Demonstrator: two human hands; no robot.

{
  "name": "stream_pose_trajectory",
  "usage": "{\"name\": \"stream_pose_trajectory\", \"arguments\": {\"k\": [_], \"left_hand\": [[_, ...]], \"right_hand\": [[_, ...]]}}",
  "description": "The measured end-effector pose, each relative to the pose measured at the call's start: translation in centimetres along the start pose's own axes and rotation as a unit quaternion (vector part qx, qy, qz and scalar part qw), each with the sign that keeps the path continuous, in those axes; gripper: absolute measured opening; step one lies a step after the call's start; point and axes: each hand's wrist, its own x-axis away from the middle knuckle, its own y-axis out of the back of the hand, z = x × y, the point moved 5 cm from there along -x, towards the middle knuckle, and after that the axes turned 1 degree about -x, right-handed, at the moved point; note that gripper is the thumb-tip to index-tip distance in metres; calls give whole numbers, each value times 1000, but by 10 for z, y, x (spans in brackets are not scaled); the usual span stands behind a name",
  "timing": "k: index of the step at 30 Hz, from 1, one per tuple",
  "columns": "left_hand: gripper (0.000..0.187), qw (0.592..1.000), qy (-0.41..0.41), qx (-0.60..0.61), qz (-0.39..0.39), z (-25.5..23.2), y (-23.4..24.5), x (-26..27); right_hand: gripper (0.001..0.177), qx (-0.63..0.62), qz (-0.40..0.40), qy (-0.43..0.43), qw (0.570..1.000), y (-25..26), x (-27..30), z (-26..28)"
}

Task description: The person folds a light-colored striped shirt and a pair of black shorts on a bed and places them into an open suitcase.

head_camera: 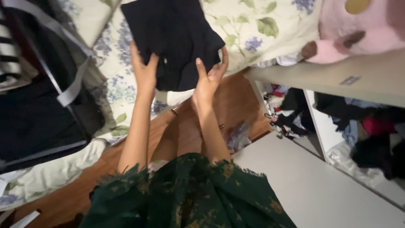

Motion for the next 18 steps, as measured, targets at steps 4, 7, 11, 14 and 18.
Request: {"name": "stream_pose_trajectory", "arguments": {"k": [4, 7, 11, 14, 18], "left_hand": [[56, 991, -30, -130, -4, 48, 13, -13], [44, 982, 107, -154, 14, 65, 19, 0], [39, 984, 177, 30, -10, 60, 22, 17], [39, 989, 133, 59, -37, 45, 29, 21], [37, 989, 125, 39, -62, 34, 35, 25]], "right_hand": [[85, 59, 16, 2, 998, -1, -11, -33], [84, 99, 23, -22, 995, 9, -14, -42], [81, 117, 54, -24, 991, 15, -30, -30], [82, 176, 62, -2, 983, 21, -60, -12], [74, 205, 89, 113, 968, 22, -91, 13]]}}
